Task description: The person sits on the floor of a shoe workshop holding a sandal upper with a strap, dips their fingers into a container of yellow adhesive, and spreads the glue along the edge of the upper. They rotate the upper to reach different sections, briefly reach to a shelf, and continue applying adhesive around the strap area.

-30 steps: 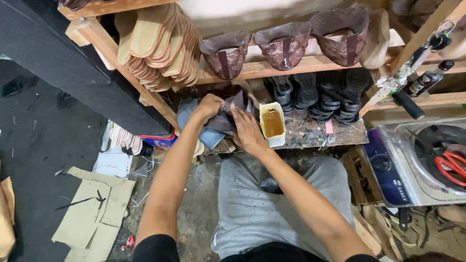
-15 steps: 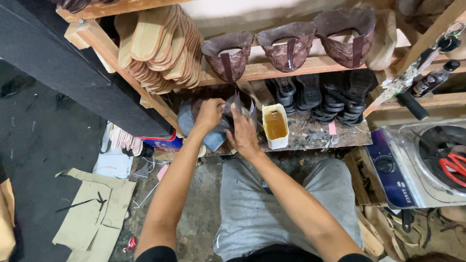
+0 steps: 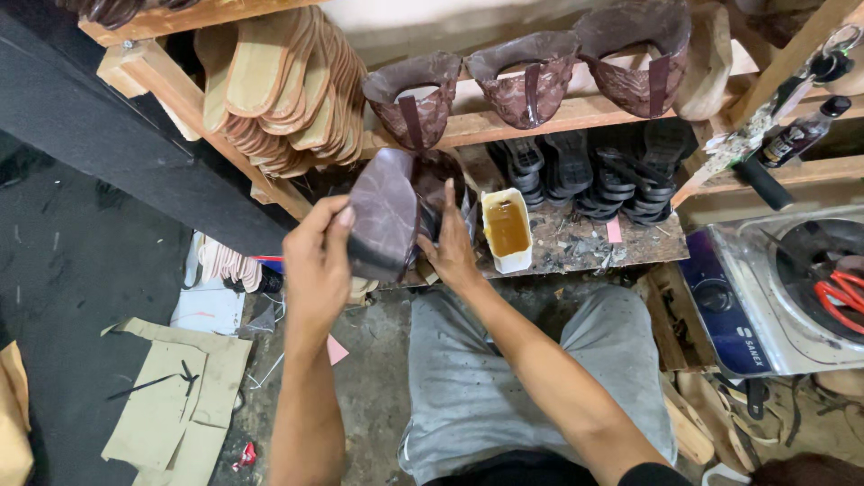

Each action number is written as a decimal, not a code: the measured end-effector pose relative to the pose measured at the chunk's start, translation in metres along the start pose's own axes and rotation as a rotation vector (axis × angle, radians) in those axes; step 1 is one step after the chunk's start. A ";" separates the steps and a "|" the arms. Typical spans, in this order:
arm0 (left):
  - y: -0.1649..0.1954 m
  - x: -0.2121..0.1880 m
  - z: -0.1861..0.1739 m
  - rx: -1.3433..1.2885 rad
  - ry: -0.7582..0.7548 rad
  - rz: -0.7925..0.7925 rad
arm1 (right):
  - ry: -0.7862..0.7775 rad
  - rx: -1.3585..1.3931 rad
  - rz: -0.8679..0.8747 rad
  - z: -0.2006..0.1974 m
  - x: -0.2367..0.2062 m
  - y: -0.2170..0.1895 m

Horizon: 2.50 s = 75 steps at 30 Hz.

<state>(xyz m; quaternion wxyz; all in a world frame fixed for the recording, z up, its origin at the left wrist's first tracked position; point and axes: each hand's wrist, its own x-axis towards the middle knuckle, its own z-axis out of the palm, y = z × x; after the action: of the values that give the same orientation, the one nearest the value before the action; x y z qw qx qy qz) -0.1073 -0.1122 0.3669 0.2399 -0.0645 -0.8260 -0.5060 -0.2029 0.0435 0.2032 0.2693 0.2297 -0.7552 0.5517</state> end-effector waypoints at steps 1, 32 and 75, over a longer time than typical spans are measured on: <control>0.006 -0.009 -0.012 -0.190 0.023 0.050 | 0.032 0.148 0.053 -0.002 0.001 -0.007; -0.087 -0.148 0.134 -1.208 -0.650 -0.617 | 0.013 0.359 0.124 -0.272 -0.037 -0.105; -0.024 -0.124 0.089 -0.978 -0.289 -0.517 | -0.547 -0.782 -0.169 -0.153 0.002 0.005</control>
<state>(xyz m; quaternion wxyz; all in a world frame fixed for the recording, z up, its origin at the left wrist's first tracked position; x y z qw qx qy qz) -0.0365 -0.0298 0.2575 -0.0649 -0.0325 -0.5090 -0.8577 -0.1847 0.1913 0.2387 0.1709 0.3082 -0.9278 0.1221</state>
